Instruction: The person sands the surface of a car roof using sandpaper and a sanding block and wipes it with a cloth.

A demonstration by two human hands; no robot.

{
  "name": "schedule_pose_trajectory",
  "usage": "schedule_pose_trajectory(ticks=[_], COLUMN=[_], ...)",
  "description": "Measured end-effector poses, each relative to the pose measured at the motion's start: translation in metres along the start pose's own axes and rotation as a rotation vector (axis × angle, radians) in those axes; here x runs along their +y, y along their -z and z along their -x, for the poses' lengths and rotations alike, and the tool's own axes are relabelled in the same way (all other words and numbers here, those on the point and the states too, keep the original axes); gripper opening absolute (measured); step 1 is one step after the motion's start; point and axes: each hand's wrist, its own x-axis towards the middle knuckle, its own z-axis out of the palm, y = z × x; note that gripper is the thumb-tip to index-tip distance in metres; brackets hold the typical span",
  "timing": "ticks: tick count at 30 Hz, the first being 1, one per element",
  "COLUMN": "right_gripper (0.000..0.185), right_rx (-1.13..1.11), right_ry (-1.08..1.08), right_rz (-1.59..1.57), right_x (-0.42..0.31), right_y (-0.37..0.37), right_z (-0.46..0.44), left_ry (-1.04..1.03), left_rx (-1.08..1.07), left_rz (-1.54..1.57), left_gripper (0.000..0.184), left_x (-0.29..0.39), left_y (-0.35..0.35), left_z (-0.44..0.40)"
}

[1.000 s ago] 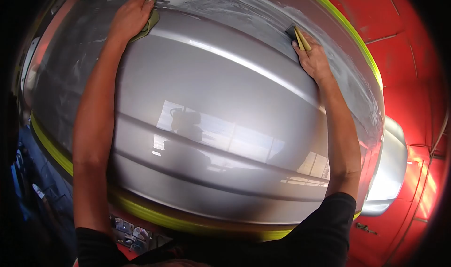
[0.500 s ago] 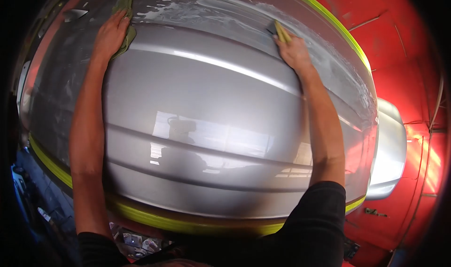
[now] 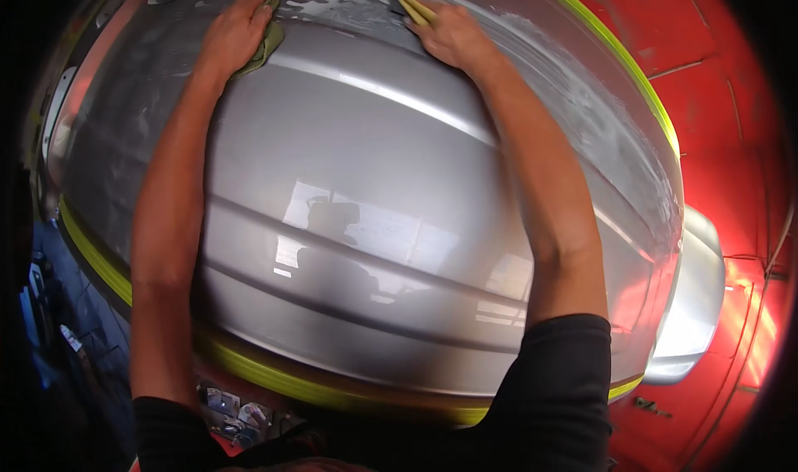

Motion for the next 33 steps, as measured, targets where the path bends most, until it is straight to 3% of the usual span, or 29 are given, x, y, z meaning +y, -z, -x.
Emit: schedule_pose_trajectory(ticks=[5, 8, 12, 15, 16, 18, 23, 24, 26, 28, 31, 33], right_gripper=[0.044, 0.043, 0.039, 0.040, 0.040, 0.043, 0.040, 0.035, 0.031, 0.030, 0.042, 0.045], right_rx=[0.175, 0.224, -0.002, 0.053, 0.161, 0.116, 0.233, 0.151, 0.021, 0.048, -0.047, 0.074], right_ry=[-0.117, -0.052, 0.043, 0.015, 0.085, -0.196, -0.217, -0.302, -0.079, 0.111, -0.084, 0.200], right_rz=[-0.020, 0.030, 0.226, 0.057, -0.011, 0.081, 0.071, 0.095, 0.327, 0.380, -0.007, -0.048], right_x=[0.110, 0.081, 0.024, -0.010, 0.005, 0.059, 0.111, 0.098, 0.034, -0.002, -0.020, 0.008], right_y=[0.034, 0.015, -0.016, -0.006, -0.006, 0.002, 0.018, 0.012, 0.002, -0.011, 0.009, 0.008], right_z=[0.110, 0.076, -0.032, -0.024, -0.009, 0.017, 0.055, 0.035, -0.005, -0.036, -0.016, 0.032], left_ry=[-0.050, -0.004, 0.060, 0.005, -0.017, -0.050, -0.010, 0.010, 0.024, 0.017, -0.018, -0.020], left_rx=[-0.019, -0.004, -0.075, 0.011, 0.021, 0.045, -0.012, -0.021, -0.027, -0.024, -0.012, 0.020], left_rz=[-0.111, -0.121, -0.052, -0.040, -0.027, 0.007, -0.081, -0.089, -0.077, -0.075, -0.075, -0.061], left_gripper=[0.047, 0.045, 0.048, 0.047, 0.047, 0.047, 0.047, 0.047, 0.046, 0.046, 0.045, 0.045], left_x=[-0.008, 0.023, 0.018, 0.007, 0.005, 0.000, 0.006, 0.010, 0.014, 0.016, 0.015, 0.012], left_y=[-0.013, 0.008, 0.003, 0.000, -0.001, -0.005, -0.004, -0.003, 0.002, 0.008, 0.007, 0.001], left_z=[-0.002, 0.006, -0.001, 0.000, 0.000, 0.000, -0.003, -0.002, 0.001, -0.001, -0.002, 0.001])
